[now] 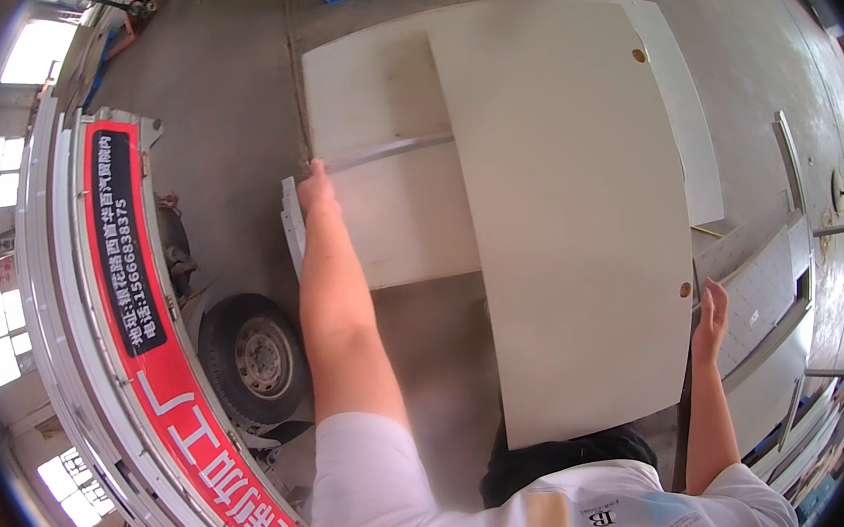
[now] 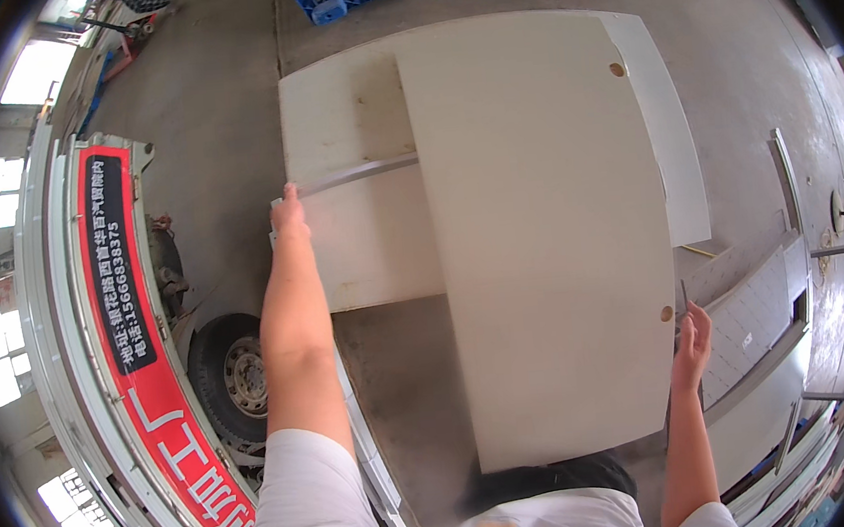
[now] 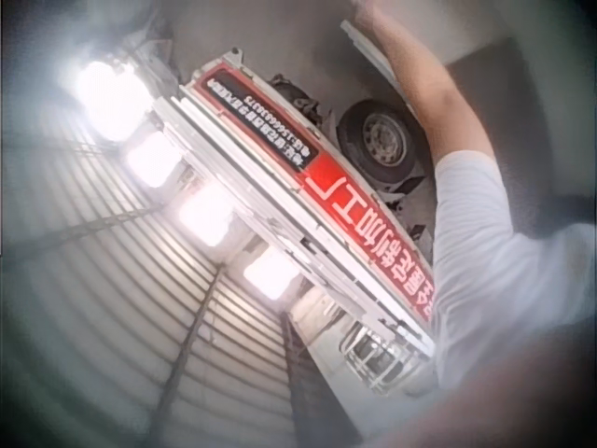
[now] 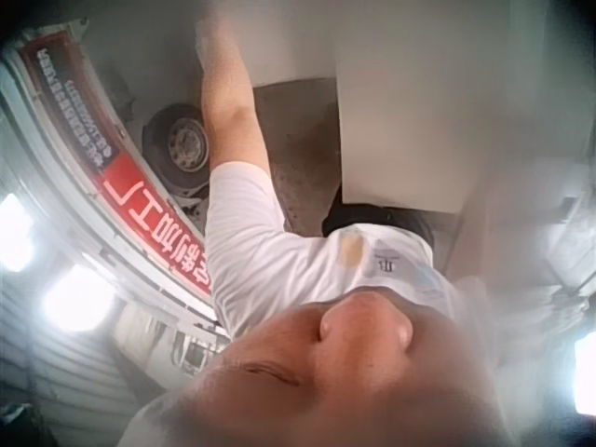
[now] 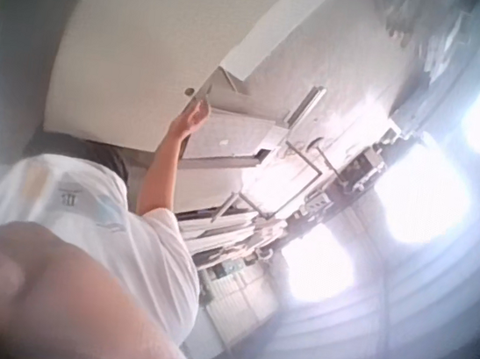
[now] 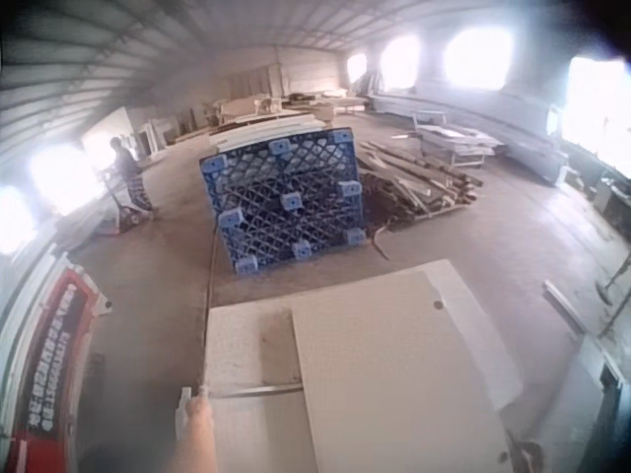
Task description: The person stacks laminate furniture boards on a platform, secures the stack with a white plastic strap, and then carries the stack to a truck and loads it onto the vehicle bed.
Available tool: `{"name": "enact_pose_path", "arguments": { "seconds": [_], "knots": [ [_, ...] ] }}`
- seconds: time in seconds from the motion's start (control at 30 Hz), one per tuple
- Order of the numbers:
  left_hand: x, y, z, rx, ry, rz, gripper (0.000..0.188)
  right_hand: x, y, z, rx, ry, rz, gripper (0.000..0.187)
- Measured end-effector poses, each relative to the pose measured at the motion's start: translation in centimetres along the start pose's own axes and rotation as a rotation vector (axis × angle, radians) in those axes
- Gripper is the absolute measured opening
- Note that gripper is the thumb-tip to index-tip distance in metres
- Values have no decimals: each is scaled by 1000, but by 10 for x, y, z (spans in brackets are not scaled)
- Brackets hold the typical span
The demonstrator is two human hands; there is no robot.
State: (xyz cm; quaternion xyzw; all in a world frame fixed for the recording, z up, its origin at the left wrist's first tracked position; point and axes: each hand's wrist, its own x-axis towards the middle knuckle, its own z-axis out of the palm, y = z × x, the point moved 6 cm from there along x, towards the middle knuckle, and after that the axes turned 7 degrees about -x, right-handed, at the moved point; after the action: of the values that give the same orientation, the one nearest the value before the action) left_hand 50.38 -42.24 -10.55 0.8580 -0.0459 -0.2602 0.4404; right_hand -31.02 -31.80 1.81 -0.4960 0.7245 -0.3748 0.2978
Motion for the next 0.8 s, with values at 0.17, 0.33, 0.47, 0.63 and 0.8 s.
{"name": "enact_pose_path", "arguments": {
  "seconds": [0.17, 0.33, 0.47, 0.63, 0.8],
  "knots": [
    [-78, 117, 8, -312, 205, 697, 26, 33, -80, 72, -79, -101, -151, 30],
    [-241, 236, 52, 394, -89, 1655, 48, 66, -254, 182, -185, -178, -853, 39],
    [-339, 235, 95, 724, -432, 1768, 34, 87, -328, 222, -303, -101, -1102, 33],
    [-344, 226, 98, 415, -591, 1374, 29, 171, -230, 228, -843, -162, -947, 9],
    [-274, 220, 59, 75, -429, 1092, 27, 243, -96, 116, -1297, -127, -696, 11]
  ]
}}
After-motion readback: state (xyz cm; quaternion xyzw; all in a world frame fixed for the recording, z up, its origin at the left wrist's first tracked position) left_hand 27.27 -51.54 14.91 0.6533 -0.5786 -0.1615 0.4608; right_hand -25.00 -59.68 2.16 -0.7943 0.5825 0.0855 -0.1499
